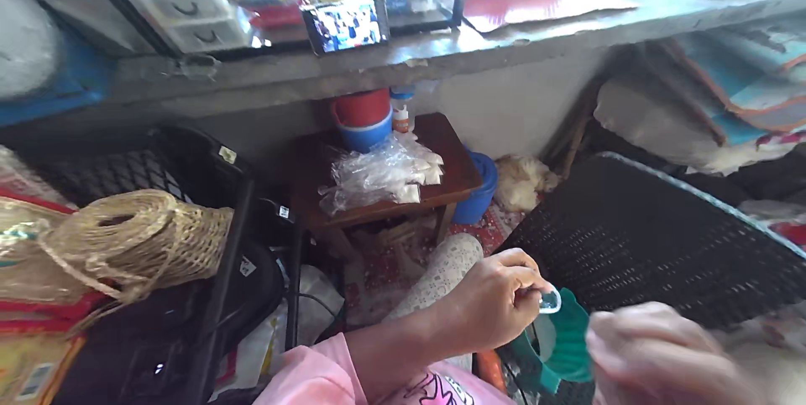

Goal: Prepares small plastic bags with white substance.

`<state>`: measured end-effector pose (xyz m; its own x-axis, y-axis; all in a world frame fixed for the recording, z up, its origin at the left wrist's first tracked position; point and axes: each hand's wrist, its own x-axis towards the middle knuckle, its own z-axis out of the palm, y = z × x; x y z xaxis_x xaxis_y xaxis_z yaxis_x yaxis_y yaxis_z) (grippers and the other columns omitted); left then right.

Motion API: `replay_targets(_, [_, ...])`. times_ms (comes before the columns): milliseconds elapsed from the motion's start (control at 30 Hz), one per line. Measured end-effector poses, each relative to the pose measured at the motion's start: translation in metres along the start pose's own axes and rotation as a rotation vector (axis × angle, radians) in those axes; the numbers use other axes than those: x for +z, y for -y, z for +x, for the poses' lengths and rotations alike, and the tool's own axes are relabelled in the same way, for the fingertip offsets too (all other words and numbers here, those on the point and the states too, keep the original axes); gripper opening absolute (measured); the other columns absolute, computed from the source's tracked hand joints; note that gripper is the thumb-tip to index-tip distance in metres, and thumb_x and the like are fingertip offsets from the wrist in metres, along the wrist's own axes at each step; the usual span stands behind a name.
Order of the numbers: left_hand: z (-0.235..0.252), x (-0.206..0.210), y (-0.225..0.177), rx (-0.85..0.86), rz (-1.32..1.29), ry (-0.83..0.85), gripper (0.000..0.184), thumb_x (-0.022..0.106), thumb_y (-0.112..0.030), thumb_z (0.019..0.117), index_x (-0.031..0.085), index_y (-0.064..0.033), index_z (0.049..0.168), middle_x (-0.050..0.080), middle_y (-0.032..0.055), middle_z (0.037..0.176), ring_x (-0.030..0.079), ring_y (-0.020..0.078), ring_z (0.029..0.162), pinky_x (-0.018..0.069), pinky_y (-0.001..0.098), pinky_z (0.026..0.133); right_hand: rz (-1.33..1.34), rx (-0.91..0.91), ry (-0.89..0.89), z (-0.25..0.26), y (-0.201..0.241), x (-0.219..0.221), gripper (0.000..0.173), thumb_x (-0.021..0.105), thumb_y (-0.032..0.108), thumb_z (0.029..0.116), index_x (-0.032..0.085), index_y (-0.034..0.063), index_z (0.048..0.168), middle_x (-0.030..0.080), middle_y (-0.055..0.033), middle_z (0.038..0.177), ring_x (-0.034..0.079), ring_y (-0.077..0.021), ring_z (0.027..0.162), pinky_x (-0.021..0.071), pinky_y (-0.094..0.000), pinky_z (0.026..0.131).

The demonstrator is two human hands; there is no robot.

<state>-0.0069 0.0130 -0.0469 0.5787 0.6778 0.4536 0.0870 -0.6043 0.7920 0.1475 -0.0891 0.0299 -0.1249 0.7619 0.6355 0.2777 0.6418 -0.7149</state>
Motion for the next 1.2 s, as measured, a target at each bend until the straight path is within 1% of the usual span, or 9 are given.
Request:
replay_targets(100, [0.000,-0.006,0.004,-0.007,-0.029,-0.007,0.014,0.063,-0.004,0.0959,0.076,0.0003,0.100,0.069,0.0119,0.106,0.066,0.0113,0.090,0.0558,0.0218,0.079,-0.412,0.111,0.061,-0.022,-0.052,0.007,0.015,0.071,0.014,0.0932,0.073,0.0100,0.108,0.064,-0.0086,0.107,0.060,-0.0156,0.105,0.0528,-0.0284,0.089])
replay_targets(233, [-0.001,-0.006,0.009,-0.005,-0.031,0.000,0.015,0.062,-0.003,0.0956,0.076,-0.0006,0.102,0.068,0.0116,0.106,0.065,0.0102,0.088,0.0558,0.0208,0.078,-0.578,0.166,0.074,-0.037,-0.074,0.006,0.024,0.073,0.025,0.0924,0.074,0.0080,0.110,0.062,-0.0134,0.106,0.057,-0.0234,0.106,0.0476,-0.0352,0.093])
replay_targets(400, [0.001,-0.006,0.009,-0.021,-0.043,0.027,0.016,0.062,-0.001,0.0951,0.077,-0.0007,0.101,0.069,0.0118,0.107,0.066,0.0110,0.090,0.0561,0.0217,0.080,-0.641,0.098,0.081,-0.044,-0.084,0.004,0.019,0.076,0.022,0.0908,0.077,0.0095,0.105,0.060,-0.0143,0.107,0.055,-0.0219,0.103,0.0471,-0.0307,0.089])
replay_targets(533, [0.002,-0.004,0.010,-0.030,-0.078,0.099,0.014,0.061,0.000,0.0948,0.076,0.0006,0.096,0.070,0.0117,0.106,0.067,0.0124,0.094,0.0561,0.0243,0.084,-0.614,-0.091,0.089,-0.050,-0.092,0.004,0.007,0.068,0.015,0.0971,0.074,0.0131,0.099,0.064,-0.0047,0.109,0.054,-0.0169,0.107,0.0433,-0.0265,0.094])
replay_targets(667, [0.003,0.000,0.011,-0.021,-0.080,0.182,0.017,0.060,0.003,0.0938,0.077,-0.0001,0.095,0.071,0.0109,0.105,0.067,0.0146,0.099,0.0552,0.0275,0.089,-0.576,-0.093,0.295,-0.050,-0.094,-0.001,0.011,0.062,0.014,0.0993,0.071,0.0089,0.094,0.071,-0.0077,0.093,0.066,-0.0202,0.087,0.0553,-0.0327,0.077])
replay_targets(733, [0.003,0.000,0.011,-0.020,-0.061,0.201,0.017,0.059,0.003,0.0948,0.076,-0.0004,0.097,0.071,0.0112,0.105,0.067,0.0151,0.098,0.0553,0.0274,0.088,-0.646,-0.005,0.405,-0.049,-0.091,-0.003,0.015,0.058,0.016,0.1014,0.069,0.0079,0.095,0.069,-0.0094,0.083,0.068,-0.0242,0.077,0.0553,-0.0392,0.067])
replay_targets(833, [0.000,0.001,0.012,-0.007,-0.026,0.208,0.014,0.058,0.003,0.0948,0.071,0.0003,0.098,0.067,0.0121,0.100,0.065,0.0166,0.091,0.0547,0.0282,0.083,-0.742,0.039,0.452,-0.051,-0.092,-0.005,0.016,0.056,0.014,0.1014,0.071,0.0092,0.099,0.071,-0.0094,0.088,0.068,-0.0266,0.077,0.0549,-0.0428,0.065])
replay_targets(967, [-0.003,0.003,0.013,0.035,0.071,0.221,0.013,0.058,0.002,0.0959,0.070,0.0005,0.091,0.065,0.0128,0.101,0.064,0.0192,0.094,0.0547,0.0291,0.085,-0.713,-0.014,0.369,-0.057,-0.097,-0.009,0.018,0.057,0.015,0.1018,0.074,0.0119,0.105,0.076,-0.0066,0.106,0.069,-0.0229,0.084,0.0539,-0.0397,0.072])
replay_targets(1200, [0.000,0.009,0.016,0.032,-0.002,0.158,0.016,0.058,0.003,0.0959,0.075,0.0014,0.095,0.071,0.0132,0.105,0.068,0.0172,0.097,0.0558,0.0280,0.089,-0.617,-0.089,0.183,-0.067,-0.107,-0.004,0.010,0.064,0.015,0.0978,0.072,0.0095,0.099,0.072,-0.0060,0.103,0.060,-0.0187,0.102,0.0458,-0.0290,0.092])
